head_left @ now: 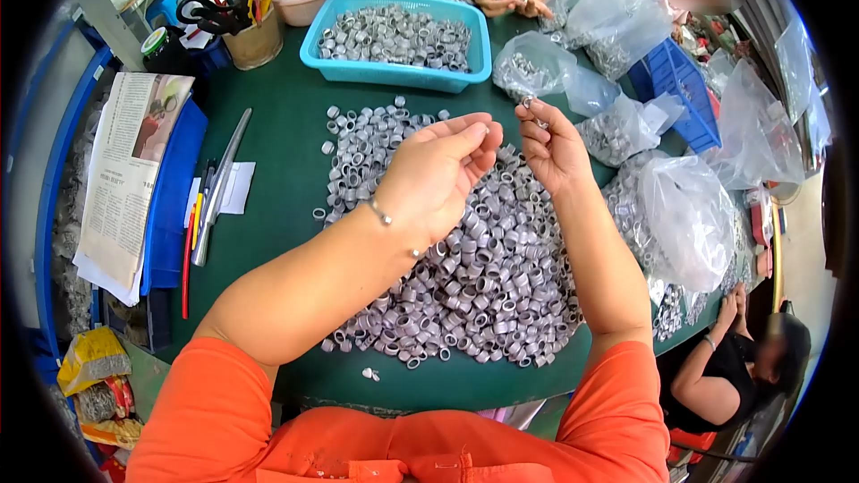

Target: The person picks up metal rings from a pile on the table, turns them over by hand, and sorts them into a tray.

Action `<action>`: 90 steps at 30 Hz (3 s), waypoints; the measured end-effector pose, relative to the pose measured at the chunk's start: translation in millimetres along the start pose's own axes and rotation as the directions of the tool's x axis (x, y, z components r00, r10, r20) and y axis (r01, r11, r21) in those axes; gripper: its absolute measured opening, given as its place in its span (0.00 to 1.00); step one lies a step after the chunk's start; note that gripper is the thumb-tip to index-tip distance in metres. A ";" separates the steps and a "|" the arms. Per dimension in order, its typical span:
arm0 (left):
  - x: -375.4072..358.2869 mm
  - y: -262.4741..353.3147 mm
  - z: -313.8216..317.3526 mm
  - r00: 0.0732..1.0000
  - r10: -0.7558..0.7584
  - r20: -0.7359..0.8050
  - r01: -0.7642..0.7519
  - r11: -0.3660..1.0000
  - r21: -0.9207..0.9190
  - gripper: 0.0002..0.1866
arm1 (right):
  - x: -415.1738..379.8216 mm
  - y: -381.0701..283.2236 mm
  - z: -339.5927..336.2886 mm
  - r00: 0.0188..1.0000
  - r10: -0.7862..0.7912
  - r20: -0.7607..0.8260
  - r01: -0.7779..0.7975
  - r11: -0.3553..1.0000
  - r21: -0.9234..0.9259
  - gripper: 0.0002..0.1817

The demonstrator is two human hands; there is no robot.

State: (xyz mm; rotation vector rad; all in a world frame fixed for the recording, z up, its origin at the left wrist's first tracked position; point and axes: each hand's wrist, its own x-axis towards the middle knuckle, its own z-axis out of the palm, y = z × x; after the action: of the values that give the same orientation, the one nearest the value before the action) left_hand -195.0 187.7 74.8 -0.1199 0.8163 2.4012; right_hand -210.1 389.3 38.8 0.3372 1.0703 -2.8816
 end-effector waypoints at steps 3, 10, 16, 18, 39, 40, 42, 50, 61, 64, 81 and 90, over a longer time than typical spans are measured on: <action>21.5 4.2 2.9 1.000 0.020 -0.020 -0.020 0.999 0.031 0.09 | 16.0 -3.5 -4.4 0.999 -0.023 -0.040 0.022 0.999 -0.032 0.07; 40.4 5.2 -10.8 0.997 0.026 -0.067 -0.023 0.999 0.045 0.07 | 5.3 -4.2 25.7 0.997 -0.065 0.043 0.072 0.979 -0.189 0.06; 45.7 2.7 -20.5 0.999 0.032 -0.007 -0.032 0.999 -0.015 0.07 | -12.3 15.4 47.9 0.944 -0.210 0.255 0.328 0.688 -0.648 0.11; 47.5 3.1 -23.2 0.998 0.007 0.062 -0.008 1.000 0.017 0.07 | -9.9 18.3 46.3 0.920 -0.267 0.288 0.393 0.603 -0.694 0.11; 48.7 6.3 -7.8 0.995 0.077 -0.056 -0.076 0.997 0.021 0.10 | 7.2 2.0 15.2 0.978 -0.044 0.203 0.069 0.991 -0.114 0.13; 52.0 6.7 -9.1 0.995 0.078 -0.055 -0.077 0.997 0.020 0.10 | 6.4 0.9 16.1 0.978 -0.047 0.205 0.071 0.991 -0.110 0.13; 63.3 6.4 -15.2 0.985 0.136 -0.107 -0.103 0.958 0.266 0.10 | 5.7 -1.0 20.0 0.977 -0.048 0.209 0.072 0.992 -0.106 0.12; 92.5 9.4 -10.1 0.992 0.097 -0.084 -0.081 0.980 0.181 0.07 | 25.0 6.4 44.7 0.953 -0.230 0.198 0.303 0.683 -0.665 0.09; 116.0 22.2 -8.4 0.986 0.152 -0.074 -0.137 0.973 0.185 0.05 | 60.8 6.2 36.1 0.777 -0.487 0.399 0.524 0.150 -0.838 0.06; 121.1 22.3 -11.0 0.981 0.190 -0.041 -0.177 0.959 0.221 0.07 | 65.7 7.8 30.2 0.757 -0.503 0.417 0.537 0.116 -0.835 0.07; 127.3 15.0 -8.5 0.939 0.337 -0.071 -0.307 0.912 0.273 0.12 | 64.2 15.0 31.3 0.876 -0.454 0.163 0.445 0.628 -0.638 0.08; 121.5 13.1 -5.3 0.952 0.301 -0.057 -0.278 0.927 0.250 0.11 | 62.7 7.6 28.2 0.875 -0.365 0.318 0.470 0.479 -0.742 0.08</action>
State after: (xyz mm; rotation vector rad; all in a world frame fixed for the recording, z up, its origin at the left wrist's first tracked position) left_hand -302.5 238.0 45.4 -0.0167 1.2378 2.5594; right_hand -275.5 367.1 41.0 -0.1923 2.5513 -2.2628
